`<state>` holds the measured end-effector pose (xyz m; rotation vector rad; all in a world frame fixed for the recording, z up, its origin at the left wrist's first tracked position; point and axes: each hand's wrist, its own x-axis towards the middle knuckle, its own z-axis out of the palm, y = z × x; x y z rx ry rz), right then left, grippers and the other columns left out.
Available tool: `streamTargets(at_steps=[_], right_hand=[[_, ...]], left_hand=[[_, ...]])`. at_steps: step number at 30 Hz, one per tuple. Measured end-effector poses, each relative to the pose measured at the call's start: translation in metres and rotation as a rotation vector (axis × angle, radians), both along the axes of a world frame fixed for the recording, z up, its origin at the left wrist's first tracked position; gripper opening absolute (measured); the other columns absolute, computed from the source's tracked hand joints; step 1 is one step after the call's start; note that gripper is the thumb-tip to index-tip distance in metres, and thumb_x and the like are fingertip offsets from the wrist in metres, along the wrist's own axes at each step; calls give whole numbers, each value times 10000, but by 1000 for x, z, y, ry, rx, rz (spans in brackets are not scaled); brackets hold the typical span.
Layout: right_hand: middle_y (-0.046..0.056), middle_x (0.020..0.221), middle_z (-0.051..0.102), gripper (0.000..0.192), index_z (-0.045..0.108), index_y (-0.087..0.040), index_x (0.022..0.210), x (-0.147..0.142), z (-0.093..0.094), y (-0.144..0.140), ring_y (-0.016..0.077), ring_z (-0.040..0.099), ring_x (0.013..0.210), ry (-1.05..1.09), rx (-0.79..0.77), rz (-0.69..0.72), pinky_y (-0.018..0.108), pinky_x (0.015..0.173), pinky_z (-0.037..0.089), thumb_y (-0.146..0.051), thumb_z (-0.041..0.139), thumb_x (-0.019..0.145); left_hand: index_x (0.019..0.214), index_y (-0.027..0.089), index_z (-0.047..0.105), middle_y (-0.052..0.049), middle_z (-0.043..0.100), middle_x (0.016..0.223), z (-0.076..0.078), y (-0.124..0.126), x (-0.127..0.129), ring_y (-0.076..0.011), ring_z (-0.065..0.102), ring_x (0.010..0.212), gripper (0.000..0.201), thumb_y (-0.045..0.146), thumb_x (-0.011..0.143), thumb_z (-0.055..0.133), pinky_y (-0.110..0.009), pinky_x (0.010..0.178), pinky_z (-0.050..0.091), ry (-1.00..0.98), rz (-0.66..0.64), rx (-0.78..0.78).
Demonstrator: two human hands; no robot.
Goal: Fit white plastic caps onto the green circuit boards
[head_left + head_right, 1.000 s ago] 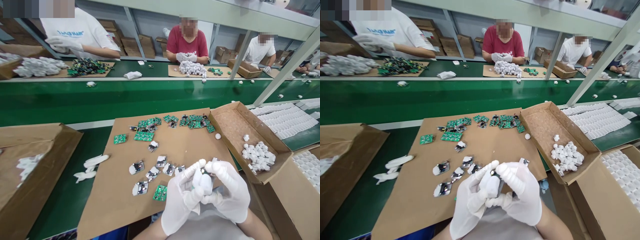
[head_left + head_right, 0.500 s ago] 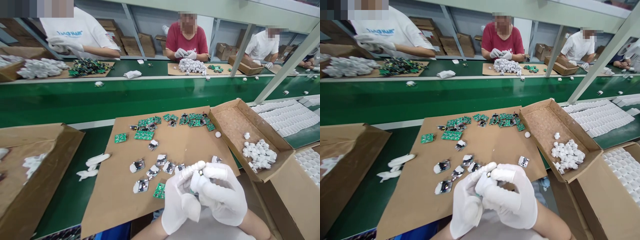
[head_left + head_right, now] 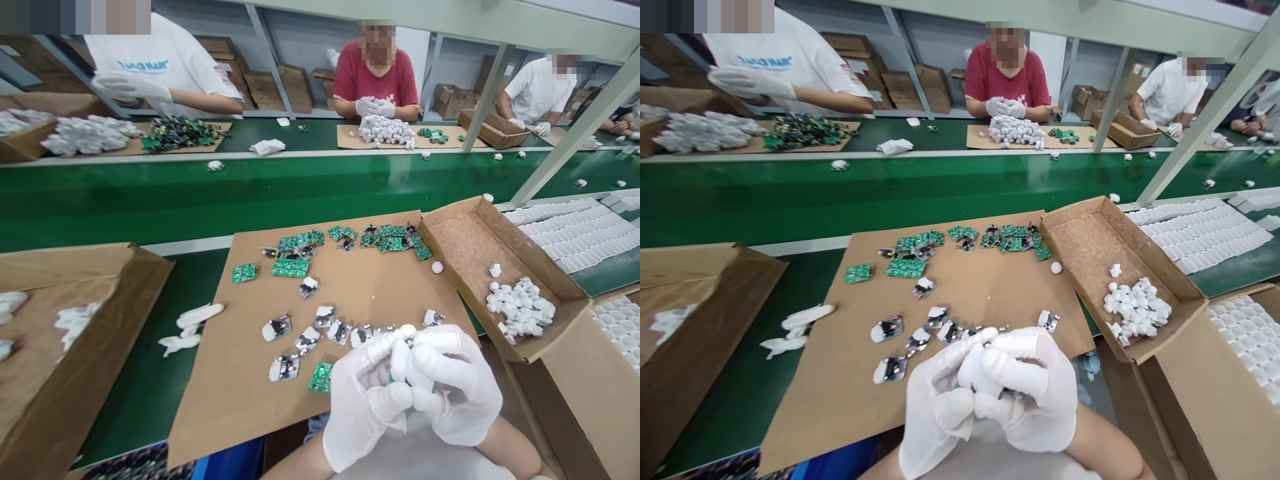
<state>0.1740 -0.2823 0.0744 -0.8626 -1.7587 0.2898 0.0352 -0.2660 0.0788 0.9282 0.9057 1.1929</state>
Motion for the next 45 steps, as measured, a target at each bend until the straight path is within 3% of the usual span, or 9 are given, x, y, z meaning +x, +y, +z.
streamTargets(at_steps=[9,14,16,21,25,31,37,43,45], right_hand=[[52,857,657,503,457,-242,1471,0,-12,-2,164,635,705,167,17,78,274,536,572,-247,581,984],[87,997,702,552,466,-281,1464,1,-16,-6,198,673,797,64,17,-110,292,589,601,-304,647,943],[66,927,700,542,429,-270,1482,1,-11,-4,179,669,756,58,18,-56,285,617,599,-284,605,970],[-21,675,542,222,591,-275,1209,0,9,5,147,583,624,84,-166,288,262,593,538,-343,494,1021],[-35,692,535,99,602,-295,1057,4,9,4,129,564,618,124,-194,266,247,614,528,-316,516,1013],[18,907,695,692,474,-280,1389,14,2,-8,204,669,825,106,-249,107,343,781,559,-497,777,806],[-30,769,683,271,618,-312,1151,12,16,-10,134,608,642,40,-255,35,258,604,508,-294,718,899],[13,897,661,565,516,-308,1377,16,8,-5,172,662,773,0,-250,88,304,712,582,-456,721,871],[-7,815,613,508,532,-316,1359,15,8,-1,162,638,717,-3,-241,167,294,695,581,-441,696,894]], left_hand=[[901,173,831,-67,740,669,-3,5,-1,-265,718,718,486,565,613,856,-331,655,625,-15,-69,15],[945,151,800,-58,750,697,-7,3,-2,-143,578,439,568,579,578,866,-262,414,525,28,-138,-161],[980,149,793,-63,763,730,-7,3,-2,-104,519,375,574,576,600,854,-247,377,493,62,-156,-174],[917,189,828,-98,803,877,-4,3,-5,-281,743,773,429,488,612,875,-346,712,635,102,-102,-42],[948,200,833,-116,811,949,-2,3,-8,-324,750,879,448,524,640,852,-380,777,636,115,-129,-1],[896,161,829,-90,775,724,-7,-1,-6,-298,720,711,512,601,633,829,-420,726,622,120,-69,32],[942,233,837,-64,752,687,-14,-5,-7,-243,685,642,437,556,649,841,-354,634,599,149,-18,218],[865,203,839,-53,715,626,-11,-6,-6,-246,672,637,439,575,632,842,-345,614,584,111,-1,83],[909,201,834,-44,713,632,-9,-5,-5,-226,651,592,460,559,621,855,-341,598,576,70,-36,24]])
